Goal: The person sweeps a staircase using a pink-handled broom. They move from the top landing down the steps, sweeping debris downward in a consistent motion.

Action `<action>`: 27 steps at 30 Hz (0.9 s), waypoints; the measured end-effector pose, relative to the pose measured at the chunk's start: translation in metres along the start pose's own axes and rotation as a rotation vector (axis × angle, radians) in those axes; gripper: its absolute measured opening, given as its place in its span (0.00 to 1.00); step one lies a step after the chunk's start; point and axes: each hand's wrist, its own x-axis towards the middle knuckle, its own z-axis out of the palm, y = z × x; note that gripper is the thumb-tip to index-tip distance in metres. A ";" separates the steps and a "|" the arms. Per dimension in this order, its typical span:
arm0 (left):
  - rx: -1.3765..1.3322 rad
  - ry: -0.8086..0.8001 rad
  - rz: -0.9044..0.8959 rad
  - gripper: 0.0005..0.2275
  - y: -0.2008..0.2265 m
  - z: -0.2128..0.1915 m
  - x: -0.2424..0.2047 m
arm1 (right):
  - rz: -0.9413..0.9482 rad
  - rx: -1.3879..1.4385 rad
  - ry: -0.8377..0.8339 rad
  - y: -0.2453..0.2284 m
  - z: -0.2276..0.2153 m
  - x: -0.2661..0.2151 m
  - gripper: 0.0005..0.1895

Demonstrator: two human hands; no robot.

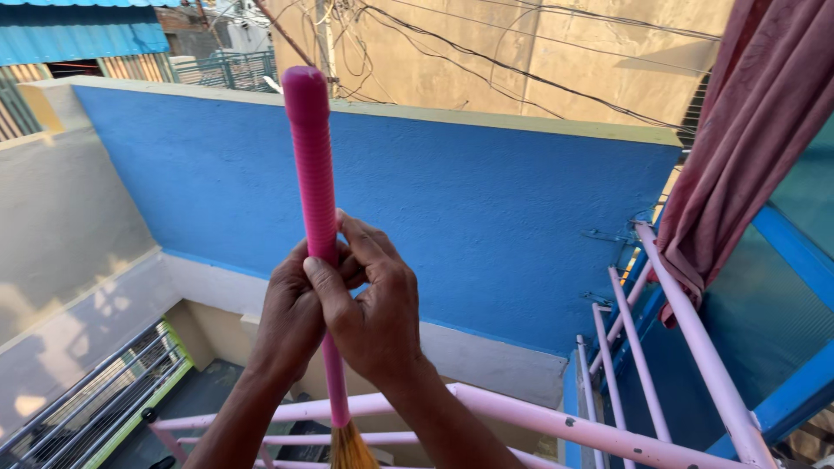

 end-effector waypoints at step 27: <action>0.032 -0.014 -0.187 0.16 -0.080 -0.040 -0.026 | 0.994 0.623 -0.149 0.133 0.020 -0.148 0.24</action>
